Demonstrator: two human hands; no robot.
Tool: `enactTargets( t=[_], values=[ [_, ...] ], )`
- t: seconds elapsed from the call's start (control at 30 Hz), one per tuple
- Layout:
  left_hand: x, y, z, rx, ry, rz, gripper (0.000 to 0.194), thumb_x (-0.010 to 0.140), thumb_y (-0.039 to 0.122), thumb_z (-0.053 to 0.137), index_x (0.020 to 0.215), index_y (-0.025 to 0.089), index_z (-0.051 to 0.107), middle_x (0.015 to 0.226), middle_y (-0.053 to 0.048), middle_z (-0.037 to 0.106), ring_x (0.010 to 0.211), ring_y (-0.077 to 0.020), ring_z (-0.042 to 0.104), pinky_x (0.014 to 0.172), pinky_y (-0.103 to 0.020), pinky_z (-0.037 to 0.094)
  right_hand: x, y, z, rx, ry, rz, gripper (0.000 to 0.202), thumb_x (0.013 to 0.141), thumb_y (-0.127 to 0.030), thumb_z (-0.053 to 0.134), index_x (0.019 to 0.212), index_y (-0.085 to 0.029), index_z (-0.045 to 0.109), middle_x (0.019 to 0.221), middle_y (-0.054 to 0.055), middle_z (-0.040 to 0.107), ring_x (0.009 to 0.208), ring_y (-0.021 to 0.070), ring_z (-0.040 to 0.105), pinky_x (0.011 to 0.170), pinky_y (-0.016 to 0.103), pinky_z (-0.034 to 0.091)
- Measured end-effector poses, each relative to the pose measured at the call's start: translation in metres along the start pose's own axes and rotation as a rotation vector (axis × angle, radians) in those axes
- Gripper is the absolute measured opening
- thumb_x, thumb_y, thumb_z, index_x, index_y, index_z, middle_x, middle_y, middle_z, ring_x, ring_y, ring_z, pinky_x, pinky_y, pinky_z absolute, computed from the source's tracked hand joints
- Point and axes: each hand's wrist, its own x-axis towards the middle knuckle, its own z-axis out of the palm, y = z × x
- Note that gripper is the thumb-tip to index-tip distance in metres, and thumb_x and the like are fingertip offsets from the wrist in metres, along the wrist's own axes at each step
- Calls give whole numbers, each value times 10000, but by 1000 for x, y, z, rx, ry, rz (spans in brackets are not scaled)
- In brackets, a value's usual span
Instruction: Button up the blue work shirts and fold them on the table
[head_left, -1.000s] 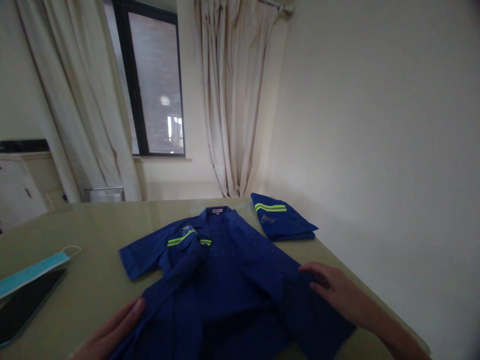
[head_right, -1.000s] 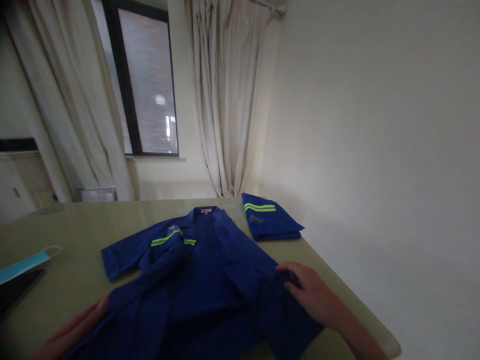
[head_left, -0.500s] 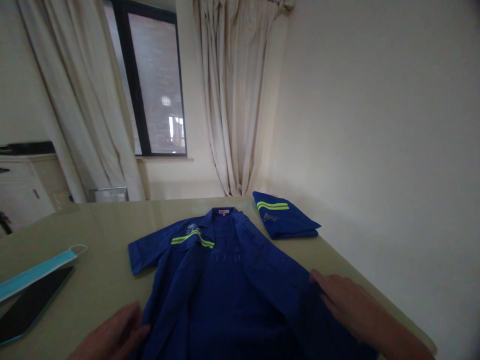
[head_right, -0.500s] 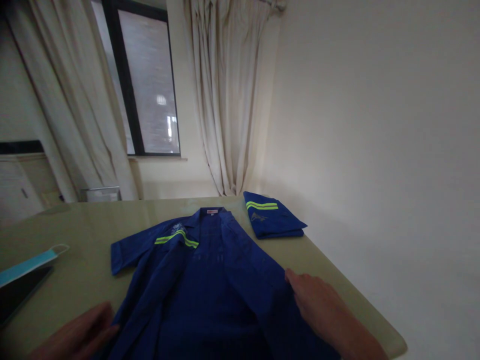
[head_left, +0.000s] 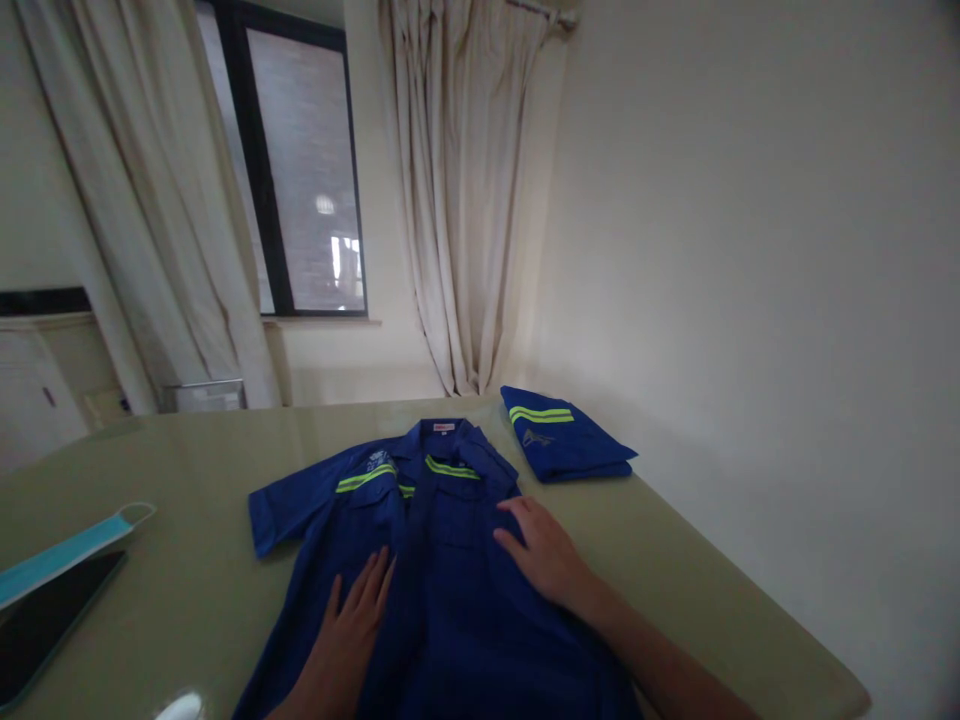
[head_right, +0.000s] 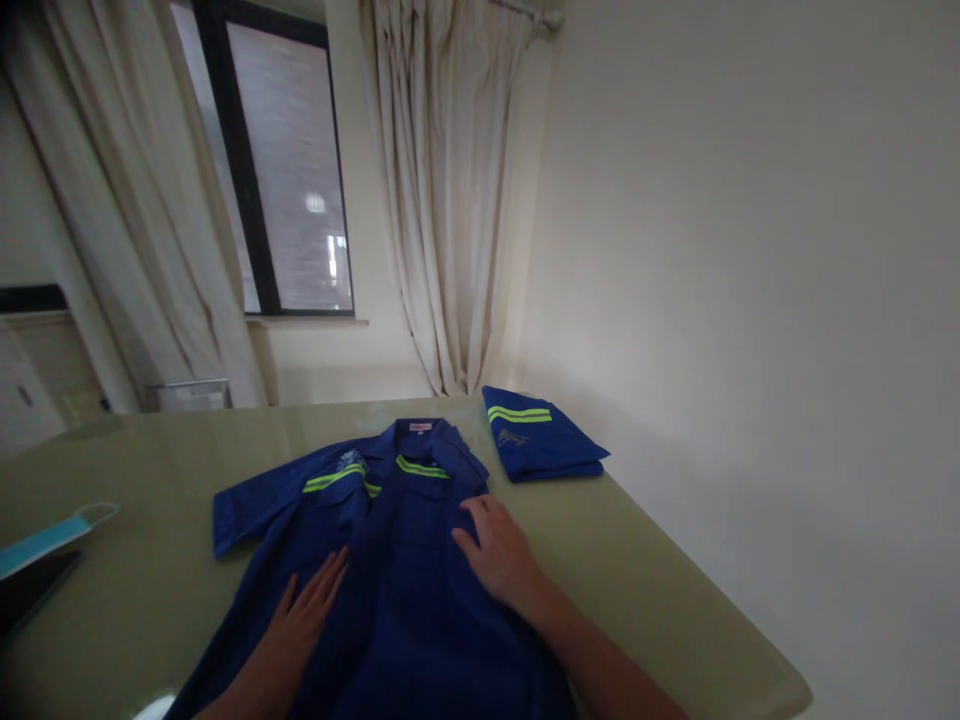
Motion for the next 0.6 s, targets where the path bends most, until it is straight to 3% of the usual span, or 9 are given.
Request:
enactTargets(
  t=[0.07, 0.13, 0.27, 0.37, 0.47, 0.6],
  values=[
    [4, -3, 6, 35, 28, 23, 735, 872, 68, 407, 1575, 269, 337, 1678, -116, 258, 1546, -316, 258, 1231, -612, 174, 25, 35, 23, -54, 73, 114, 417, 971, -376, 557, 1326, -162, 603, 1354, 158, 623, 1268, 286, 586, 1106, 408, 415],
    [11, -5, 1, 33, 66, 67, 699, 886, 156, 500, 1558, 299, 372, 1690, -113, 201, 1556, -343, 216, 1230, -628, 140, 50, 52, 36, -86, 106, 199, 526, 972, -458, 544, 1374, -120, 556, 1376, 190, 606, 1275, 298, 587, 1089, 399, 431],
    [28, -8, -14, 5, 75, 54, 685, 889, 319, 594, 1545, 325, 396, 1689, -142, 173, 1549, -374, 222, 1203, -675, 152, 98, 47, 46, -167, 154, 278, 791, 853, -592, 670, 1411, -59, 497, 1381, 252, 591, 1298, 364, 561, 1061, 417, 441],
    [36, -14, -14, 8, 116, 64, 697, 895, 347, 593, 1556, 331, 370, 1686, -140, 205, 1546, -366, 241, 1199, -671, 173, 130, 41, 51, -135, 137, 318, 742, 772, -404, 772, 1387, -72, 522, 1288, 248, 654, 1211, 376, 619, 992, 414, 470],
    [36, -22, -1, 39, 161, 99, 707, 891, 317, 588, 1559, 348, 357, 1690, -106, 221, 1546, -352, 246, 1210, -644, 185, 158, 48, 55, -71, 151, 296, 675, 751, -256, 744, 1383, -129, 547, 1221, 192, 700, 1135, 334, 665, 962, 384, 476],
    [27, -33, 28, 129, 198, 77, 735, 869, 110, 486, 1548, 367, 372, 1664, -65, 319, 1514, -301, 340, 1213, -577, 242, 188, 65, 63, 51, 234, 287, 773, 677, -376, 813, 1364, -111, 576, 1215, 185, 700, 1109, 332, 671, 941, 399, 495]
  ],
)
